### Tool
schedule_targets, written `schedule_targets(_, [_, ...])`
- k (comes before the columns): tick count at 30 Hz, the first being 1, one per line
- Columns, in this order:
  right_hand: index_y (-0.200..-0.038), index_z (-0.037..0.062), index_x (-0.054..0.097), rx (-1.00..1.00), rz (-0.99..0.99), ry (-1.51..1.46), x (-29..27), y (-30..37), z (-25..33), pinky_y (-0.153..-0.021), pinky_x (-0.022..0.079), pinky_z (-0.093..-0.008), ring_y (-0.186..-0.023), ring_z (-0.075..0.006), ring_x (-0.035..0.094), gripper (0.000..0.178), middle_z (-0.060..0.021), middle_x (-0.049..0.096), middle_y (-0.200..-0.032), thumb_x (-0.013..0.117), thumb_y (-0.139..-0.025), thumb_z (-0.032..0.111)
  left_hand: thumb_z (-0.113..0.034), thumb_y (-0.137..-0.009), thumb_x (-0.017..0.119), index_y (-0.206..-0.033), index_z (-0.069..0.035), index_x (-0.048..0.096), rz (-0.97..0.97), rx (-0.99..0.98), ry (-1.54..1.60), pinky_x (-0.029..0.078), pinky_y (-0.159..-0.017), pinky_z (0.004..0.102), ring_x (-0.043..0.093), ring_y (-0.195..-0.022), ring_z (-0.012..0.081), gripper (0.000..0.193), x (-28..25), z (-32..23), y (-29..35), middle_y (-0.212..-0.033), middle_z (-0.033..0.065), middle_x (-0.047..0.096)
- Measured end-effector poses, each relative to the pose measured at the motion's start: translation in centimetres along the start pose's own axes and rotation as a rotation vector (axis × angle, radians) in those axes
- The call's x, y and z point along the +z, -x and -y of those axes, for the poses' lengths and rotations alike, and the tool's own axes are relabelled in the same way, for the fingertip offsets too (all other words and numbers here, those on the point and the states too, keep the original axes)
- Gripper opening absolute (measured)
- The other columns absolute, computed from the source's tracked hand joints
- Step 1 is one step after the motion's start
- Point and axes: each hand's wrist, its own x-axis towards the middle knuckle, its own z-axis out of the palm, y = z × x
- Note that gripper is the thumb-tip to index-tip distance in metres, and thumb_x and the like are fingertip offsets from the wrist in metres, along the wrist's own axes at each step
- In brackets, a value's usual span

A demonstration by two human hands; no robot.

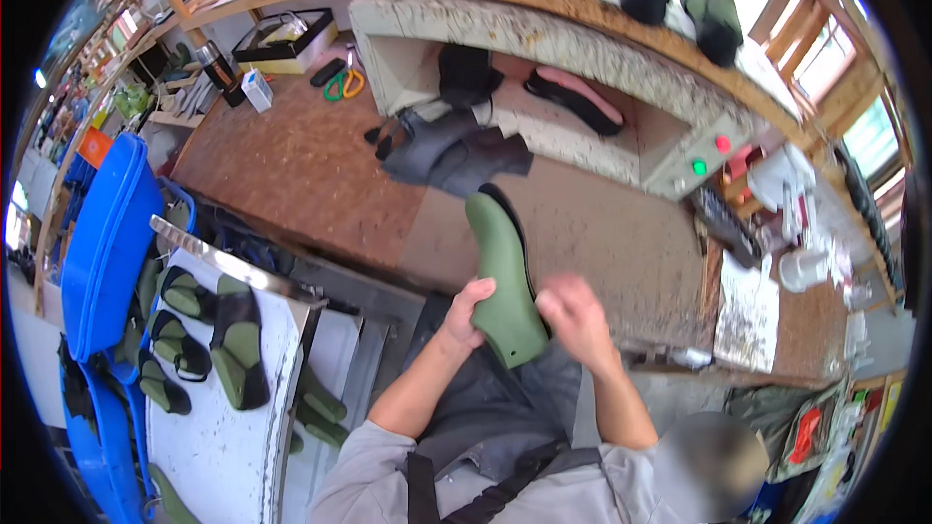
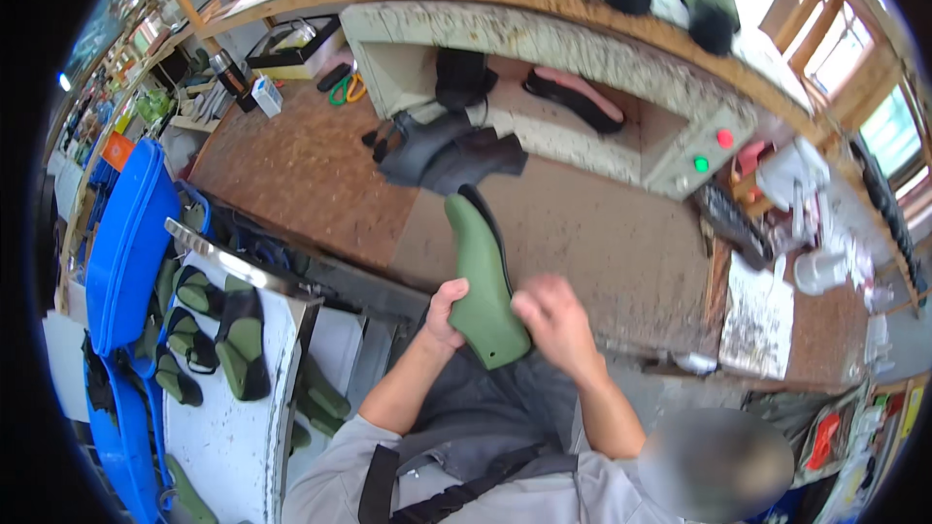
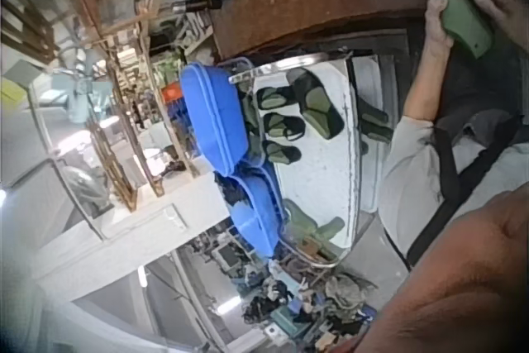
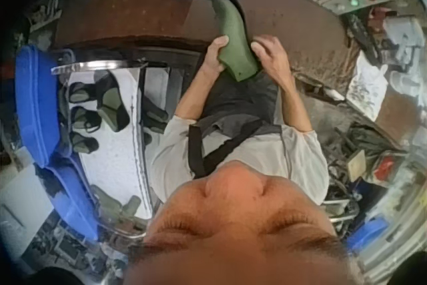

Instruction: Fitting a shoe upper and lining onto a shoe last manually.

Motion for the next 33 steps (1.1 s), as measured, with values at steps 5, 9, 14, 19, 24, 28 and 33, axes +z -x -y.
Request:
schedule_targets(5, [-0.122, -0.0027, 0.050, 0.256, 0.010, -0.710, 1.7, 0.3, 1.3, -0.086, 0.049, -0.0324, -0.101, -0.0191, 0.058, 0.048, -0.0148, 0.060, -0.111, 0.070, -0.085, 0.023, -0.027, -0.079, 0.072, -0.117, 0.000, 0.046, -0.219, -0.115, -0.547, 0.049, -0.083, 0.0307, 0.057, -0.094, 0.0162, 0.054, 5.5, 3.2, 6.4, -0.103, 0.0083, 0.054])
schedule_targets(9, [-0.119, -0.0030, 0.051, 0.376, 0.035, -0.905, 3.5, 4.6, -2.1, -0.083, 0.050, -0.0320, -0.097, -0.0177, 0.059, 0.048, -0.0128, 0.061, -0.108, 0.071, -0.084, 0.023, -0.051, -0.081, 0.067, -0.122, 0.000, 0.047, -0.246, -0.037, -0.563, 0.048, -0.091, 0.0344, 0.060, -0.098, 0.0227, 0.068, 1.3, 9.3, 10.0, -0.108, 0.0123, 0.058])
schedule_targets(14, [-0.116, -0.0041, 0.053, 0.598, -0.001, -0.958, 4.8, 5.7, -5.0, -0.080, 0.051, -0.0335, -0.092, -0.0201, 0.061, 0.047, -0.0141, 0.062, -0.106, 0.070, -0.084, 0.025, -0.073, -0.079, 0.049, -0.119, 0.002, 0.051, -0.017, -0.515, 0.068, 0.049, -0.091, 0.0486, 0.063, -0.095, 0.0317, 0.085, -1.4, 12.2, 11.4, -0.104, 0.0178, 0.062])
schedule_targets(19, [-0.118, -0.0040, 0.053, 0.703, 0.006, -0.967, 6.1, 5.3, -7.1, -0.080, 0.052, -0.0341, -0.093, -0.0213, 0.061, 0.049, -0.0149, 0.062, -0.106, 0.070, -0.084, 0.027, -0.072, -0.082, 0.046, -0.116, 0.004, 0.052, -0.131, -0.615, 0.147, 0.050, -0.090, 0.0455, 0.063, -0.095, 0.0306, 0.084, -1.5, 11.3, 10.5, -0.104, 0.0182, 0.062])
schedule_targets(24, [-0.117, -0.0024, 0.056, 0.711, 0.034, -0.963, 5.3, 6.0, -8.0, -0.081, 0.051, -0.0338, -0.094, -0.0198, 0.061, 0.048, -0.0108, 0.063, -0.106, 0.068, -0.086, 0.031, -0.048, -0.091, 0.055, -0.120, -0.002, 0.053, -0.117, -0.777, -0.625, 0.050, -0.086, 0.0384, 0.062, -0.094, 0.0243, 0.054, -0.6, 6.6, 7.7, -0.104, 0.0146, 0.063])
schedule_targets(28, [-0.119, -0.0034, 0.056, 0.657, 0.077, -0.698, 5.4, 6.6, -9.4, -0.083, 0.050, -0.0316, -0.094, -0.0192, 0.061, 0.056, -0.0125, 0.064, -0.107, 0.067, -0.085, 0.041, -0.026, -0.089, 0.063, -0.096, -0.004, 0.062, -0.070, -0.055, -1.483, 0.050, -0.070, 0.0310, 0.061, -0.077, 0.0144, 0.023, 1.1, -5.6, -1.2, -0.082, 0.0041, 0.064])
schedule_targets(33, [-0.116, -0.0056, 0.058, 0.694, 0.415, -0.369, 1.8, 3.8, -7.8, -0.084, 0.049, -0.0342, -0.095, -0.0251, 0.064, 0.068, -0.0192, 0.067, -0.099, 0.063, -0.083, 0.054, -0.022, -0.084, 0.062, -0.092, -0.001, 0.062, -0.466, 0.672, -2.086, 0.048, -0.078, 0.0416, 0.061, -0.089, 0.0372, 0.023, 0.1, -18.8, -19.0, -0.092, 0.0188, 0.065])
